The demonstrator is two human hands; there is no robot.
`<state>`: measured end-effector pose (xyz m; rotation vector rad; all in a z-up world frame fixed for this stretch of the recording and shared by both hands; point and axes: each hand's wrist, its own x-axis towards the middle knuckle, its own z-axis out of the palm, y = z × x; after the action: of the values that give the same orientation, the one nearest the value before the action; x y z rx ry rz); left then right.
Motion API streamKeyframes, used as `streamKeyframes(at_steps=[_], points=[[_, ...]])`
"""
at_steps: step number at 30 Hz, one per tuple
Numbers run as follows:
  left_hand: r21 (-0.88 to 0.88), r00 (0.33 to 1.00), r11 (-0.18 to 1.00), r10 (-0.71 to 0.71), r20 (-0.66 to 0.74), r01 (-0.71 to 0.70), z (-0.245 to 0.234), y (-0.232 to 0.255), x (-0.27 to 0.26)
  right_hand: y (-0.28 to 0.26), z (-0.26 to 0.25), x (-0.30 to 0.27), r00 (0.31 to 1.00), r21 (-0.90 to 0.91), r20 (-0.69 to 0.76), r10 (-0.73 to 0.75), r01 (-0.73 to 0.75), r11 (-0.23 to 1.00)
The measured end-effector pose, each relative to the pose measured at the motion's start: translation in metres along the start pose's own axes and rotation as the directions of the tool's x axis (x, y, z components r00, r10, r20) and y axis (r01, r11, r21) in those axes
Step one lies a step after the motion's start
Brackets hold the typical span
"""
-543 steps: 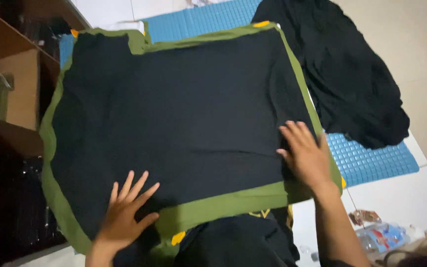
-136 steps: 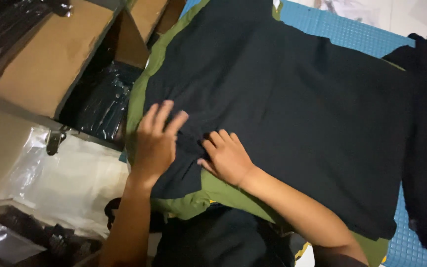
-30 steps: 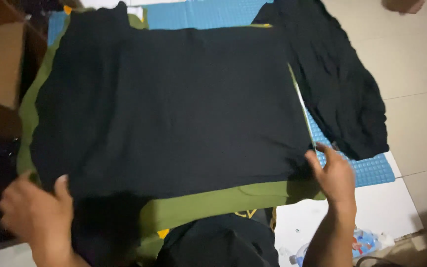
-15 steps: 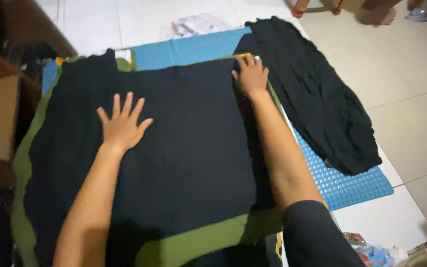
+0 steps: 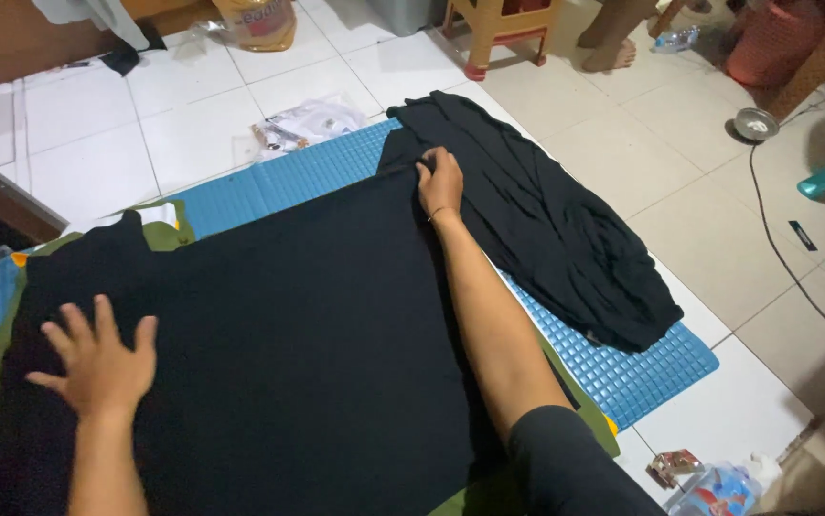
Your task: The person folds a black long-sleeved shirt on a blue mat. They smooth the fabric, fold the sleeves inward, and fold the shirt in half multiple times to create a compact bundle.
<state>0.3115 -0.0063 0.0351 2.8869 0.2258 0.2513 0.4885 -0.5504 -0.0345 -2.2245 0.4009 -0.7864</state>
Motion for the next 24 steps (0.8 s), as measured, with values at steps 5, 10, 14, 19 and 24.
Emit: streamKeyframes(at_steps=[5, 10, 14, 19, 24], points=[[-0.019, 0.992, 0.999, -0.042, -0.115, 0.04, 0.015, -0.019, 0.006, 0.024, 0.02, 0.001, 0.973, -0.239, 0.126, 0.195, -0.161, 0.958], [0.128, 0.927, 0.989, 0.114, -0.358, -0.073, -0.007, 0.017, -0.009, -0.108, -0.024, -0.069, 0.914, -0.442, -0.016, -0.406, 0.358, 0.823], [0.139, 0.969, 0.974, 0.198, -0.146, -0.178, -0.001, 0.022, -0.011, -0.176, -0.015, -0.148, 0.644, -0.2, 0.605, -0.467, 0.691, 0.694], [0.117, 0.996, 0.993, -0.031, 0.082, 0.022, -0.008, -0.036, 0.004, -0.087, 0.031, -0.118, 0.574, -0.343, 0.263, -0.776, 0.807, 0.481], [0.257, 0.993, 0.964, -0.086, 0.084, 0.062, -0.024, -0.045, 0.0, -0.062, -0.042, -0.069, 0.84, -0.585, 0.536, 0.088, 0.294, 0.756]])
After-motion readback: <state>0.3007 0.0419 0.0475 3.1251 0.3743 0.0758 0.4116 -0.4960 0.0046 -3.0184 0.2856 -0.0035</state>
